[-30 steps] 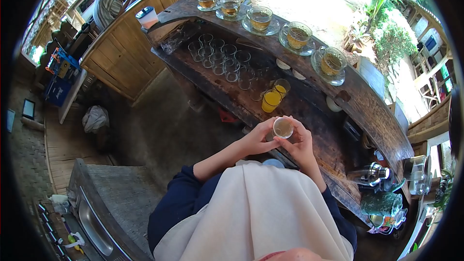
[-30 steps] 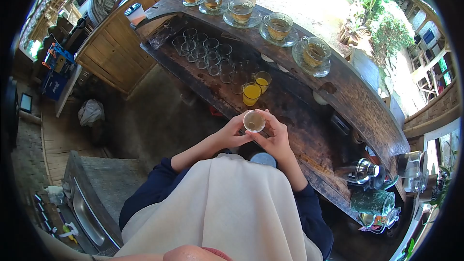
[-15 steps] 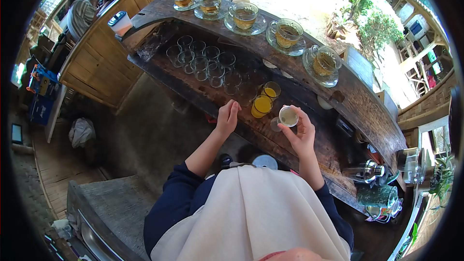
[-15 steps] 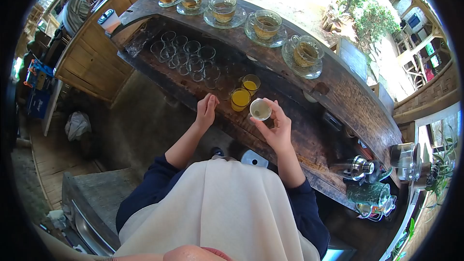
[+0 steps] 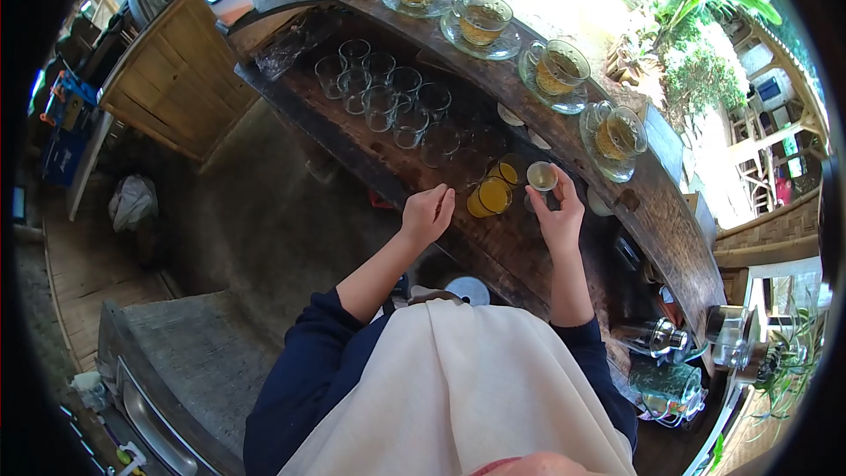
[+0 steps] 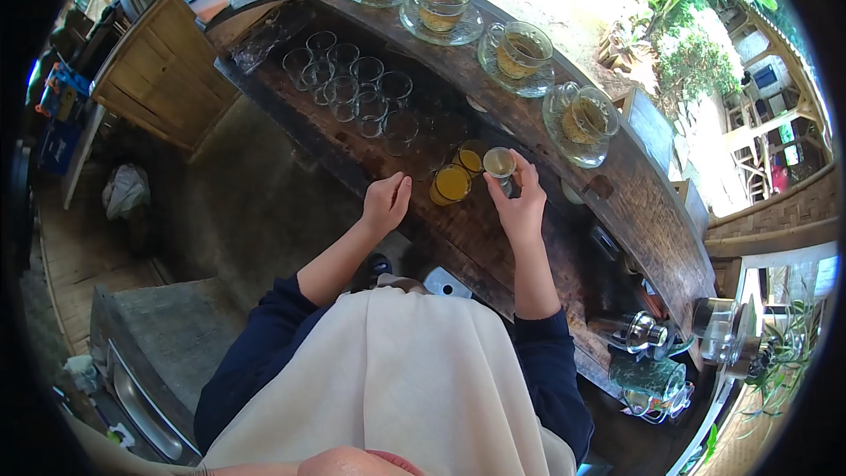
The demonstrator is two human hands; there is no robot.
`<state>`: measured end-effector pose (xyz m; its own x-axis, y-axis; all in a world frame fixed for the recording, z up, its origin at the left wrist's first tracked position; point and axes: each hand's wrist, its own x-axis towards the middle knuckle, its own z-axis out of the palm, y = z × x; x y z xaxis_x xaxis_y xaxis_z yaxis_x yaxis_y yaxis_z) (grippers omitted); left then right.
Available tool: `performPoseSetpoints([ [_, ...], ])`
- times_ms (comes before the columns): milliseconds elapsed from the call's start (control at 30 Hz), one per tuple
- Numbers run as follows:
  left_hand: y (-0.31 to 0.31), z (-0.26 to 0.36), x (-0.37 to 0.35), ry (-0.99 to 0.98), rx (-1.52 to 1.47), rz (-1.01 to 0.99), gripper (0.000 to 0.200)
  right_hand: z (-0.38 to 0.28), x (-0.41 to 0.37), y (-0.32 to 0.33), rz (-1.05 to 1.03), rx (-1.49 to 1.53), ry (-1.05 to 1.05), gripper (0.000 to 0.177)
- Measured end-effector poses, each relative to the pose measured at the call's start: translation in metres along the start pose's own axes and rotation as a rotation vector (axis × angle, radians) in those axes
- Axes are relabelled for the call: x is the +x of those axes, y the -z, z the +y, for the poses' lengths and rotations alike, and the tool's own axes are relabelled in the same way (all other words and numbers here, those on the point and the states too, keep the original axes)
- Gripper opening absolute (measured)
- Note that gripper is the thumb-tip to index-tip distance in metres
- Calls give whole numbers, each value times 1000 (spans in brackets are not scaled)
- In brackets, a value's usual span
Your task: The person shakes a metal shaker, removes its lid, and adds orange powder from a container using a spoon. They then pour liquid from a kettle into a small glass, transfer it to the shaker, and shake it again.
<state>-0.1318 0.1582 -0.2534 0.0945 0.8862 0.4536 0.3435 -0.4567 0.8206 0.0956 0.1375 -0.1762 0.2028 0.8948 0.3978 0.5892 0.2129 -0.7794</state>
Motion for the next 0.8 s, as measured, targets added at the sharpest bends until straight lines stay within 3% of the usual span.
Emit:
performPoseSetpoints([
  [333,3,1,3,-28,-25,-19,23,7,14,3,-52,-435,227,51],
  [800,6,4,3,-29,-20,-36,22,-8,24,5,-154,-626,320,49],
])
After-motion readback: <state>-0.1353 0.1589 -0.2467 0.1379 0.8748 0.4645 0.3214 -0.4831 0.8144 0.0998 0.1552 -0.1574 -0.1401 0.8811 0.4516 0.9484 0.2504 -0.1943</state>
